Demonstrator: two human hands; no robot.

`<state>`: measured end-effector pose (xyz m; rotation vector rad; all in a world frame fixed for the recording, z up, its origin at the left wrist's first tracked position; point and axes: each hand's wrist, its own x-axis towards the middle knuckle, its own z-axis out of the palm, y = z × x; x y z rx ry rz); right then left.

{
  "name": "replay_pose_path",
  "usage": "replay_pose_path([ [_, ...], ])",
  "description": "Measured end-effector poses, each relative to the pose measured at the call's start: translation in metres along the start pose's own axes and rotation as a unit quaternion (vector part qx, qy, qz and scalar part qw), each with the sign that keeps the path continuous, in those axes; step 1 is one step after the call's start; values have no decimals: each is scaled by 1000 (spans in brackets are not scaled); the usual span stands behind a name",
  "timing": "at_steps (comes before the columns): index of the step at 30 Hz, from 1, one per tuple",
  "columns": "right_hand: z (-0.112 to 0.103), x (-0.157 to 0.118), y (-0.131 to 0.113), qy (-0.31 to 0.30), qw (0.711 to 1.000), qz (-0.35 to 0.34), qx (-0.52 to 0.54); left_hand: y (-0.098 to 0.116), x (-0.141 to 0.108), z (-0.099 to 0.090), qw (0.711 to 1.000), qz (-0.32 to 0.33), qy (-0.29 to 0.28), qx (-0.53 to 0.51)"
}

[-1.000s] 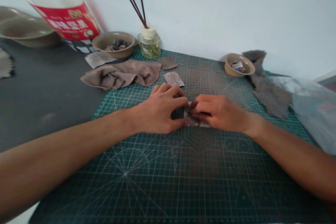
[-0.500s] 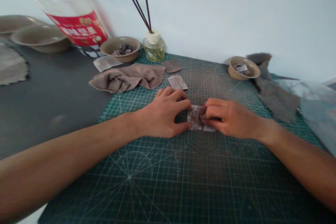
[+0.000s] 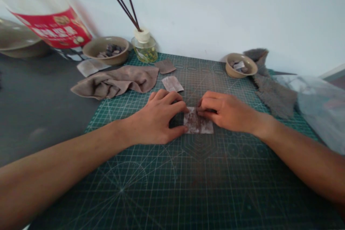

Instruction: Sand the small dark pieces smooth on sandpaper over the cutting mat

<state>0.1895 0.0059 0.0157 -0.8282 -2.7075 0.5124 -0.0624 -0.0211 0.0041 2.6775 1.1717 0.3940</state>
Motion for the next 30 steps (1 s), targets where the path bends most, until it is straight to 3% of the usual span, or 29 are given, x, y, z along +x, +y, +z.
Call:
replay_pose_path([
  [5, -1, -4, -2, -52, 996, -62, 27, -2, 0, 2, 1000, 4, -2, 4],
  [10, 0, -3, 3, 20, 999, -15, -29, -2, 1, 1, 1000, 2, -3, 0],
  [15, 9, 2, -1, 3, 997, -79, -15, -1, 1, 1, 1000, 1, -5, 1],
  [19, 12, 4, 2, 35, 998, -35, -34, 0, 0, 1, 1000, -3, -2, 3],
  [24, 11, -6, 4, 29, 998, -60, -11, 0, 0, 1, 1000, -2, -1, -6],
  [30, 12, -4, -1, 49, 999, -22, 4, 0, 0, -1, 1000, -3, 0, -6],
])
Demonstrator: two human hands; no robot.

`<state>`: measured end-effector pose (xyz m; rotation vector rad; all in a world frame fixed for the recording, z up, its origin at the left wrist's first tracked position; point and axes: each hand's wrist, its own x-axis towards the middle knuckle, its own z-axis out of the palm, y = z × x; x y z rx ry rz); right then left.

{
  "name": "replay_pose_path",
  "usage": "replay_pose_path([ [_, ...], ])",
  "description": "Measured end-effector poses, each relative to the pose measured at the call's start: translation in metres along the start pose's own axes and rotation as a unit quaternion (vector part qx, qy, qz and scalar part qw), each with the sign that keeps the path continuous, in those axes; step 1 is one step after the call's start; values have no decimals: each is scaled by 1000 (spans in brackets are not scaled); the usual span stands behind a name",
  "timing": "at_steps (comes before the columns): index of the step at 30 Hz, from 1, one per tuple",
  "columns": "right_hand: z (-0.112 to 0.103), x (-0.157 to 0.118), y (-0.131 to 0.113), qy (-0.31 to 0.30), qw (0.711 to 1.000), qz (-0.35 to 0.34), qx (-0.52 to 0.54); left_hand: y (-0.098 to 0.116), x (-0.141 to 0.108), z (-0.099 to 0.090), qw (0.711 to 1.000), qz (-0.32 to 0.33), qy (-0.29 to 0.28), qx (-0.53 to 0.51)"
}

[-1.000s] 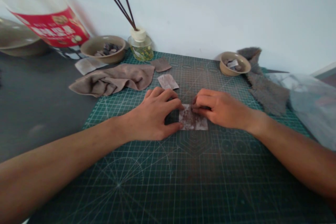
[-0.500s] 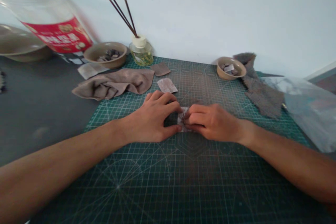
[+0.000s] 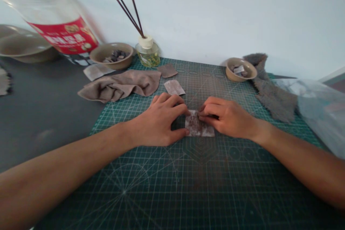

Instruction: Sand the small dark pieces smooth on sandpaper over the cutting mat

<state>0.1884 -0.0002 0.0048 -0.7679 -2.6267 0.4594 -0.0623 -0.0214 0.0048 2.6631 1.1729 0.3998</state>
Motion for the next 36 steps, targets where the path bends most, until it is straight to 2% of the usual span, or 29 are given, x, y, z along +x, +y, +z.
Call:
replay_pose_path([
  [4, 0, 2, -3, -27, 999, -28, 9, 0, 0, 0, 1000, 2, -4, -3],
  [9, -1, 0, -2, -23, 1000, -7, 11, 0, 1, 0, 1000, -3, -5, 4],
  [13, 3, -1, -1, -27, 998, -55, -3, 0, 1, 0, 1000, -1, -10, 0],
  [16, 2, 1, 3, 0, 999, -30, -31, 0, 1, 0, 1000, -3, -11, 3],
  [18, -1, 0, 6, -7, 1000, -21, -11, 0, 1, 0, 1000, -4, -10, 3],
  [21, -2, -1, 8, -38, 998, -47, 30, 0, 0, -1, 1000, -2, -13, 0],
  [23, -1, -1, 9, -35, 998, -51, 24, 0, 0, -1, 1000, -2, -17, -1],
  [26, -2, 2, 12, -7, 1000, -22, 5, 0, 0, -1, 1000, -5, -18, 0],
  [28, -3, 3, 11, -16, 1000, -15, 17, -1, 0, -1, 1000, -7, -15, -2],
  [31, -2, 2, 6, -52, 997, -42, 30, -1, 1, -1, 1000, -2, -16, -4],
  [33, -1, 3, 5, -50, 998, -44, 9, -1, 1, 0, 1000, 1, -17, -3],
  [36, -5, 5, 8, -31, 999, -11, -20, -1, 1, -1, 1000, -4, -18, -1],
])
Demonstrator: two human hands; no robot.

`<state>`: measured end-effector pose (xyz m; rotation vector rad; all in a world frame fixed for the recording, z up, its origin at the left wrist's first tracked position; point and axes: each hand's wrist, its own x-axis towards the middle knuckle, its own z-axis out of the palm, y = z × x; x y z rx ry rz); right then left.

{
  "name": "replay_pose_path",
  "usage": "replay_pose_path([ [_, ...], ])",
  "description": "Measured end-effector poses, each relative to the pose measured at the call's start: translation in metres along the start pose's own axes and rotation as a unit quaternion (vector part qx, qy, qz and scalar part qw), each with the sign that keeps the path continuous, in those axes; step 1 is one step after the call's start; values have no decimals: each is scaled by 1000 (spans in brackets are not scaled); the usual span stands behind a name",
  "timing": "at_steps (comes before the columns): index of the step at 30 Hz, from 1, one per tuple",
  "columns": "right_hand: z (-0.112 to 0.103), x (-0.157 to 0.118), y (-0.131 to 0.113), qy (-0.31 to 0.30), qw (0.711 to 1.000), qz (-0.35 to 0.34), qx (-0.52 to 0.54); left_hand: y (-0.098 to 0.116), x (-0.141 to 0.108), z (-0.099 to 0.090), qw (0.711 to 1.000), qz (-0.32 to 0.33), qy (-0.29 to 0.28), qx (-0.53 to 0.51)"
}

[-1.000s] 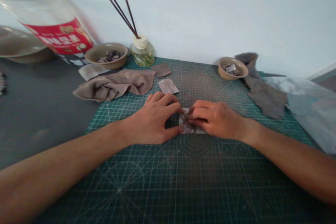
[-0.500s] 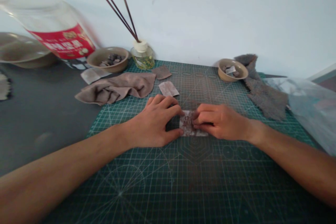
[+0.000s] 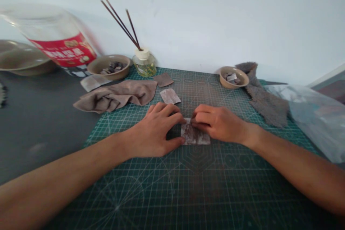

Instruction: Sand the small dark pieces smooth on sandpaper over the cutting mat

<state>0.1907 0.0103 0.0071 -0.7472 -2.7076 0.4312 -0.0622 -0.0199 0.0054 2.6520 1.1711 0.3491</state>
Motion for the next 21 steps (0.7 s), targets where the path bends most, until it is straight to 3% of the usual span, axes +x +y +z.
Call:
replay_pose_path([
  [5, -4, -3, -3, -53, 997, -42, 42, 1, -1, -1, 1000, 2, 0, 2],
  [7, -3, -4, -5, -48, 997, -57, 34, 1, -1, -1, 1000, 2, -3, 7],
  [11, -4, -1, 1, -25, 999, -40, 24, 2, -3, -1, 1000, 0, -2, 12],
  [18, -5, 3, 0, -53, 992, -43, 106, 3, -3, -2, 1000, -1, -6, 12],
  [21, -4, 3, -1, -34, 996, -5, 88, 4, -3, -3, 1000, -3, -9, 10],
])
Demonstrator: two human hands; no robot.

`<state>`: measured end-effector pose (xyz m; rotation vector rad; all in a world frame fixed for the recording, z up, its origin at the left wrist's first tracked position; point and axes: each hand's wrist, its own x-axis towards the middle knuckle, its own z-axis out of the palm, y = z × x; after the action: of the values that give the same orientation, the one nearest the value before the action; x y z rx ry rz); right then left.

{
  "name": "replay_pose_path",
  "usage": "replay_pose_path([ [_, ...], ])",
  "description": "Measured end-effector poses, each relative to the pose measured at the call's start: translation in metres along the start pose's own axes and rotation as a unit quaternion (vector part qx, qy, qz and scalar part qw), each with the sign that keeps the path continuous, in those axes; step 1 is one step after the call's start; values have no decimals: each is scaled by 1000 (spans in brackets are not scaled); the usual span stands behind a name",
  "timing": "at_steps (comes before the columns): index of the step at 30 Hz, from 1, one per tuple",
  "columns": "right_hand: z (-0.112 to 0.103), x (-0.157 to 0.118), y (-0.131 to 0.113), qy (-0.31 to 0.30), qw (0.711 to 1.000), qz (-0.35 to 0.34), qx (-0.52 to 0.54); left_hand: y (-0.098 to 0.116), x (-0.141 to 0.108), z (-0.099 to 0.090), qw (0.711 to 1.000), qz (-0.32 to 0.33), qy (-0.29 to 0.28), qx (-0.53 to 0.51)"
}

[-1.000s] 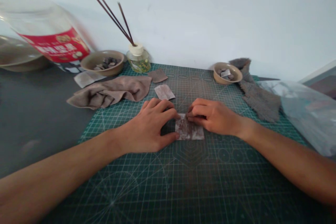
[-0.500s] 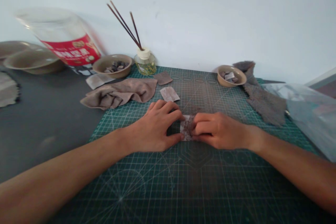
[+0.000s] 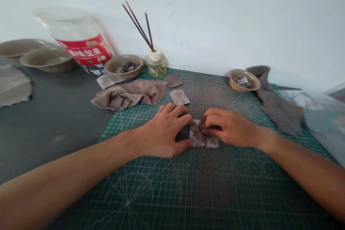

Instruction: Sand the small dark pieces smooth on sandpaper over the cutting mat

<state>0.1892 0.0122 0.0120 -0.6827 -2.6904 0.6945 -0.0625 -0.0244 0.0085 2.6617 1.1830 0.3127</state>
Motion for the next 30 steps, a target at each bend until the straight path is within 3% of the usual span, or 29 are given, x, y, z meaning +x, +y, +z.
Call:
replay_pose_path([
  [6, 4, -1, -7, -9, 999, -1, 48, 0, 0, -1, 1000, 3, -1, -8],
  [11, 4, 0, -10, 24, 997, 62, -27, 0, 1, -1, 1000, 2, 5, -5],
  [16, 12, 0, -16, 17, 999, 30, 24, 0, 0, -1, 1000, 5, 4, -10],
  [21, 7, 2, -16, 42, 993, 106, -31, 1, 0, -1, 1000, -2, 3, -4],
  [26, 9, 0, -19, 11, 999, 32, 30, 1, 0, -2, 1000, -1, 0, -8],
  [30, 4, 2, -14, 32, 995, 88, -40, 1, 0, -2, 1000, 3, 2, -6],
])
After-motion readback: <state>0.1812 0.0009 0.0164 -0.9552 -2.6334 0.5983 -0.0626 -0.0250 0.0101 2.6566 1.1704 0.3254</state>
